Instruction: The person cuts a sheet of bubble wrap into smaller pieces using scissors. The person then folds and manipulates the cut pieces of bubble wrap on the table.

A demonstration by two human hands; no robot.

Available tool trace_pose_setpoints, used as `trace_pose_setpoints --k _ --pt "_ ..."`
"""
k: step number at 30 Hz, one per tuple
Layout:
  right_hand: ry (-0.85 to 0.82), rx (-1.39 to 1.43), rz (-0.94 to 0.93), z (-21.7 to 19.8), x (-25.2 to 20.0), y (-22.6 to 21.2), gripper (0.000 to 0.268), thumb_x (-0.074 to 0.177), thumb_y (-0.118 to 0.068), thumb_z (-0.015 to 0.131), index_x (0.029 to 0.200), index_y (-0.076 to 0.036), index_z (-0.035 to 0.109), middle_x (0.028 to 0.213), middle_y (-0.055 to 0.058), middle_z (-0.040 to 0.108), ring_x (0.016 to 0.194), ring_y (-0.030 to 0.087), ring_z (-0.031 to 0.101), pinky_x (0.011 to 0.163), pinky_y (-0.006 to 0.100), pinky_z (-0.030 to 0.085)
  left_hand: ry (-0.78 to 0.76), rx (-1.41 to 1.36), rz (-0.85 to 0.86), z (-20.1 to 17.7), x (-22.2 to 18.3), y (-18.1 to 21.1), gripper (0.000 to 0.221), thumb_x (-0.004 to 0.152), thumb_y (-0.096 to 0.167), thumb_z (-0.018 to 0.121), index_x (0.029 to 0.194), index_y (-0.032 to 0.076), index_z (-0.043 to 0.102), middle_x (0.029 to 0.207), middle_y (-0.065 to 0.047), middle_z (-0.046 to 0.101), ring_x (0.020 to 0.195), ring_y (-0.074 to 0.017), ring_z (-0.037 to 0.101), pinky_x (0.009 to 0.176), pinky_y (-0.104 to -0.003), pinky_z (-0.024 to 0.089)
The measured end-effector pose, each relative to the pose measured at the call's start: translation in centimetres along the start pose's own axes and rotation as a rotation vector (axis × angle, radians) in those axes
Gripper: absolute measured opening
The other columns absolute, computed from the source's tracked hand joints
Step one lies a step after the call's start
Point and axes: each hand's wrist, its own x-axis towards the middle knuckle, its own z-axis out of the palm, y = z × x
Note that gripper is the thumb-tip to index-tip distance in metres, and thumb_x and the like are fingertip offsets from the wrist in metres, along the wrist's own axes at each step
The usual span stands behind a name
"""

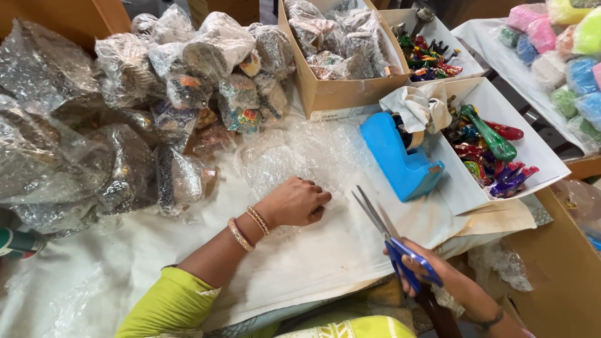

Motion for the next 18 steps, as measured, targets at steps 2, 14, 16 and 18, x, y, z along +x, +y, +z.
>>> trace_pose_setpoints --k 2,14,16,18 --pt "0.008 -0.027 0.015 1.2 -0.7 -0.7 0.067 0.091 -0.054 0.057 0.137 -0.005 0.053 0.072 0.008 0.066 0.060 0.014 0.066 0.056 0.028 0.056 -0.004 -0.001 -0.010 0.2 0.1 0.4 0.016 0.088 0.025 0.064 0.089 0.009 0.063 0.075 -0.008 0.066 0.075 -0.0283 0.069 0.069 -0.043 0.055" --pt "0.045 -0.058 0.036 3.0 0.1 -2.3 0.058 0.092 -0.046 0.061 0.128 -0.001 0.057 0.076 0.003 0.059 0.061 0.012 0.066 0.055 0.028 0.056 0.140 0.200 0.145 2.1 0.2 2.3 0.016 0.088 0.023 0.065 0.090 0.009 0.058 0.073 -0.004 0.066 0.071 -0.0238 0.067 0.060 -0.039 0.052" --pt "0.046 -0.080 0.049 2.9 0.3 -2.2 0.058 0.092 -0.046 0.061 0.129 -0.002 0.059 0.074 0.003 0.058 0.058 0.011 0.065 0.053 0.027 0.055 0.155 0.201 0.146 2.4 0.2 2.4 0.015 0.088 0.023 0.064 0.088 0.009 0.057 0.072 -0.004 0.065 0.070 -0.0234 0.067 0.059 -0.039 0.051" --pt "0.066 -0.065 0.076 2.9 0.5 -2.1 0.056 0.091 -0.043 0.064 0.129 -0.003 0.059 0.074 0.002 0.057 0.056 0.012 0.067 0.051 0.028 0.057 0.113 0.245 0.131 2.7 0.2 2.4 0.012 0.093 0.019 0.061 0.088 0.010 0.056 0.071 -0.004 0.064 0.068 -0.0220 0.066 0.060 -0.037 0.051"
